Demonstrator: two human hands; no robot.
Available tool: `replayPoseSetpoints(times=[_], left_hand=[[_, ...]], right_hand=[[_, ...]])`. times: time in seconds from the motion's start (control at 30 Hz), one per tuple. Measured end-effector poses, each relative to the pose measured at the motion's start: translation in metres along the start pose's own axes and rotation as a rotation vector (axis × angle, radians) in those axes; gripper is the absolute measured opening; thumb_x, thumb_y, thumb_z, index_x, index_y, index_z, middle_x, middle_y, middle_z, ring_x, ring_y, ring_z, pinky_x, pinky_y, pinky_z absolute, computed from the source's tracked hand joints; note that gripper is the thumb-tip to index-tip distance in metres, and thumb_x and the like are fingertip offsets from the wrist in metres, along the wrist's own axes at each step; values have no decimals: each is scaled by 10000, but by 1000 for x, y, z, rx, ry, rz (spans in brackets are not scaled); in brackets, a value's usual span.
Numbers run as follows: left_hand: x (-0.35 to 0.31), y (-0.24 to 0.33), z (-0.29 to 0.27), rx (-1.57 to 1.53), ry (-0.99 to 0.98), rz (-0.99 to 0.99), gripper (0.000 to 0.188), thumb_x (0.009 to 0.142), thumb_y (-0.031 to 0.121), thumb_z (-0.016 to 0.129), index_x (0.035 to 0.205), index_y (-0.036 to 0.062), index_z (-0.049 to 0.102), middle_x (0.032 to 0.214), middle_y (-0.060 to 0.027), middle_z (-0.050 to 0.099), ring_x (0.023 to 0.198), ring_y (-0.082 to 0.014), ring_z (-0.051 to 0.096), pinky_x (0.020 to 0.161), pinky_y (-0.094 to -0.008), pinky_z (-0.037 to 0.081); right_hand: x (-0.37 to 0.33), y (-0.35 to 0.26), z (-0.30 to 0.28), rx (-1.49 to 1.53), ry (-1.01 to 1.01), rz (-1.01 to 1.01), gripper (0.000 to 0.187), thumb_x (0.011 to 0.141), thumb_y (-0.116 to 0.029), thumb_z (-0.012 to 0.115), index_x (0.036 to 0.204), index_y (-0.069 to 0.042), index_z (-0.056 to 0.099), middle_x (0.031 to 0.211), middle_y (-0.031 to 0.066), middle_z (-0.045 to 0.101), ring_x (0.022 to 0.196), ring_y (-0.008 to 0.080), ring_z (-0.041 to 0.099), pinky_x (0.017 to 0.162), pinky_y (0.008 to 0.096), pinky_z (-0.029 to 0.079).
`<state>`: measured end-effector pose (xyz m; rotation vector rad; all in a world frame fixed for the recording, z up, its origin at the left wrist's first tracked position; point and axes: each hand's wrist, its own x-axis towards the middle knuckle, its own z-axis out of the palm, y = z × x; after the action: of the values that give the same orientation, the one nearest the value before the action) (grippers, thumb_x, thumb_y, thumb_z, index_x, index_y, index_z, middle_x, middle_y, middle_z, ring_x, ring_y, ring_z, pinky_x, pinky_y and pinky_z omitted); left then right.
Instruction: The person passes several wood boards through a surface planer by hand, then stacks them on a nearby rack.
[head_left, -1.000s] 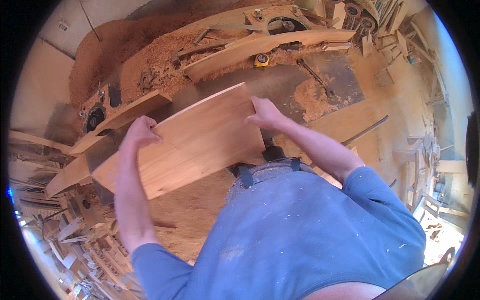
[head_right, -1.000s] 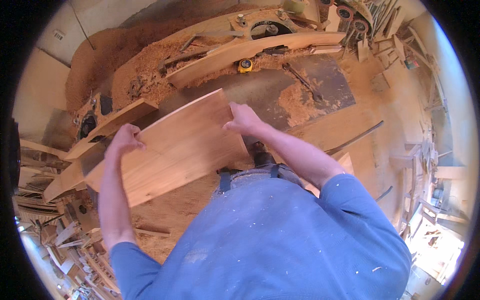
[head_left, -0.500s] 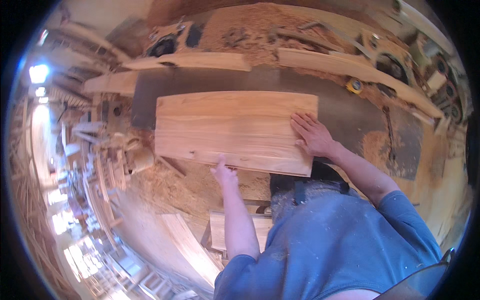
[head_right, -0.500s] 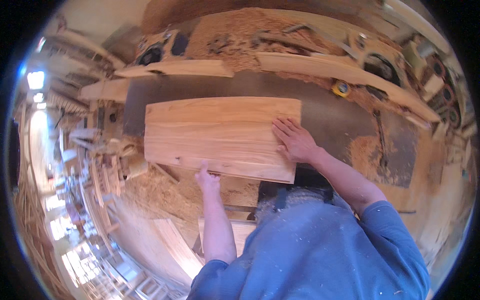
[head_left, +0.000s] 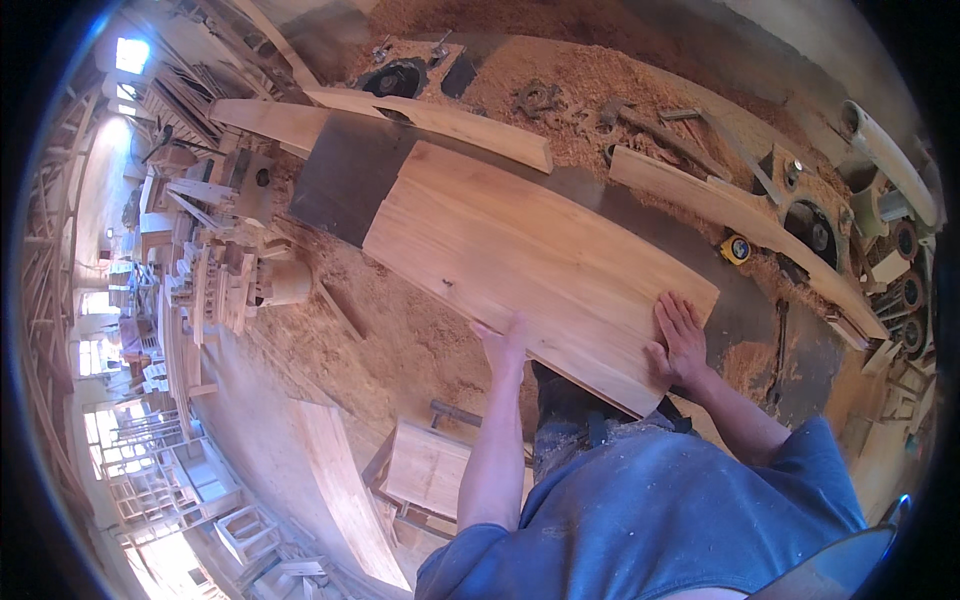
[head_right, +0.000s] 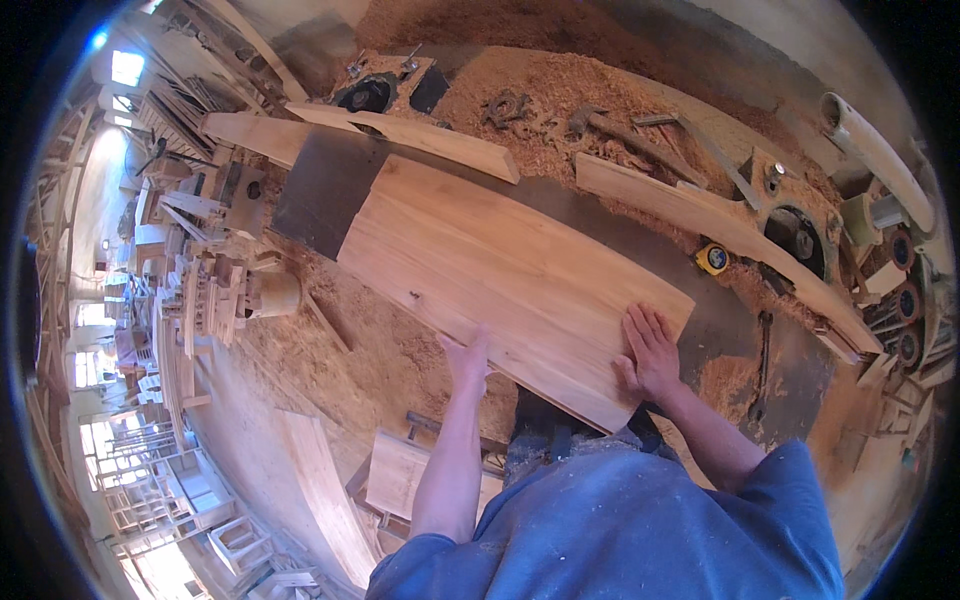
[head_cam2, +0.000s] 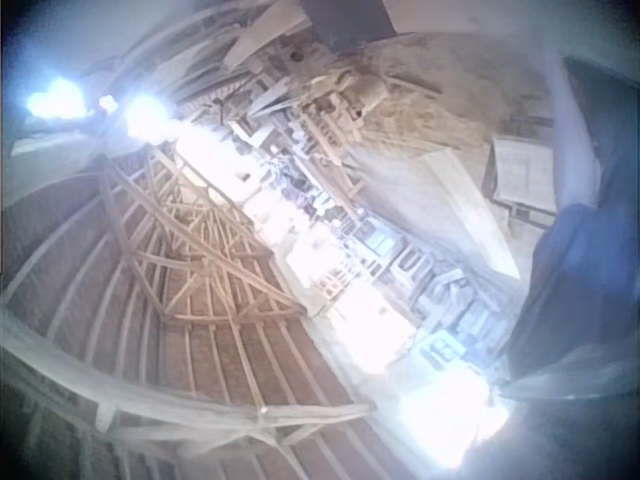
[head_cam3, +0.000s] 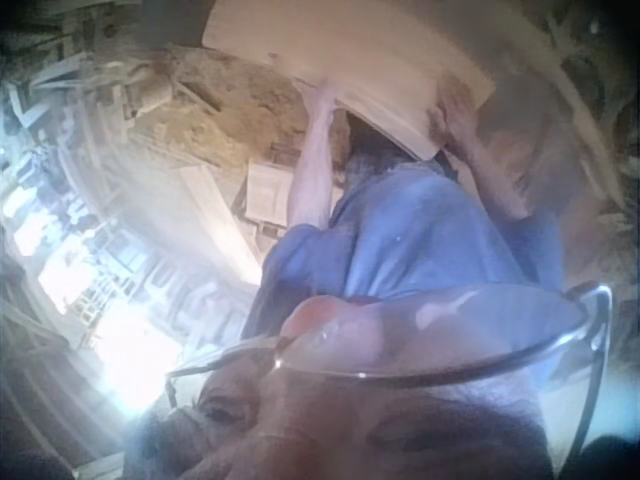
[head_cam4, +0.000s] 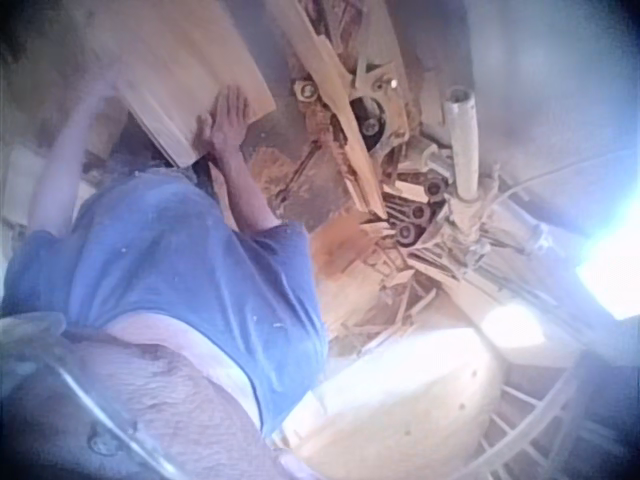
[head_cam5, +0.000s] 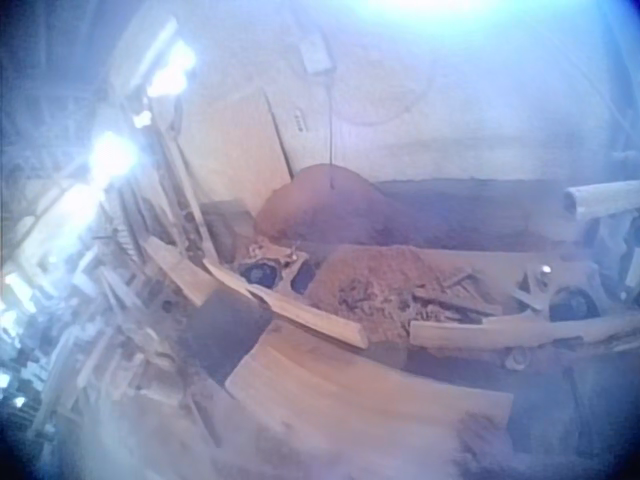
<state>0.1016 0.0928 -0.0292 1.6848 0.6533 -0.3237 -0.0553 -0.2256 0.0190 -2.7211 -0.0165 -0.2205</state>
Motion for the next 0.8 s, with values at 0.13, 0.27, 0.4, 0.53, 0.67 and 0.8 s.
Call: replayPoseSetpoints(times=[0.13,0.27,0.4,0.53,0.67,0.8], left_hand=[[14,12,8,108,-64,-1,1171,864,306,821,1612,16,-32,1513,-280,420,1229,-369,606,813,-504,596],[-31,106,16,194,-214,-182,1183,819,427,841,1590,-79,100,1489,-328,445,1368,-391,495,1124,-508,436],[17,94,10,902,292,297,1117,791,488,833,1551,-94,257,1537,-347,376,1470,-417,349,1220,-517,293],[90,156,38,1049,100,632,1168,762,548,829,1552,-109,273,1650,-281,235,1565,-342,176,1282,-433,155],[130,208,72,1252,-95,578,1259,722,612,843,1564,-109,246,1664,-287,186,1576,-367,125,1285,-404,159],[153,209,77,1355,-129,563,1312,648,652,872,1549,-108,296,1666,-277,193,1572,-366,143,1284,-390,172]], right_hand=[[13,3,-4,25,56,4,698,829,-292,672,1431,27,521,1554,213,457,1479,396,385,1243,530,231],[22,15,-6,72,45,59,660,837,-262,635,1415,40,535,1535,240,471,1472,419,388,1238,537,233],[23,13,-10,94,-1,77,654,823,-251,661,1399,38,547,1525,232,484,1470,418,390,1229,556,253],[13,12,-2,127,15,2,647,805,-245,693,1381,23,566,1515,211,504,1458,402,417,1221,569,269],[18,11,-1,145,66,11,613,777,-253,730,1319,13,620,1458,210,565,1414,407,476,1209,573,294],[26,9,2,155,85,81,591,738,-242,759,1263,9,656,1406,206,610,1384,401,513,1194,565,322]])
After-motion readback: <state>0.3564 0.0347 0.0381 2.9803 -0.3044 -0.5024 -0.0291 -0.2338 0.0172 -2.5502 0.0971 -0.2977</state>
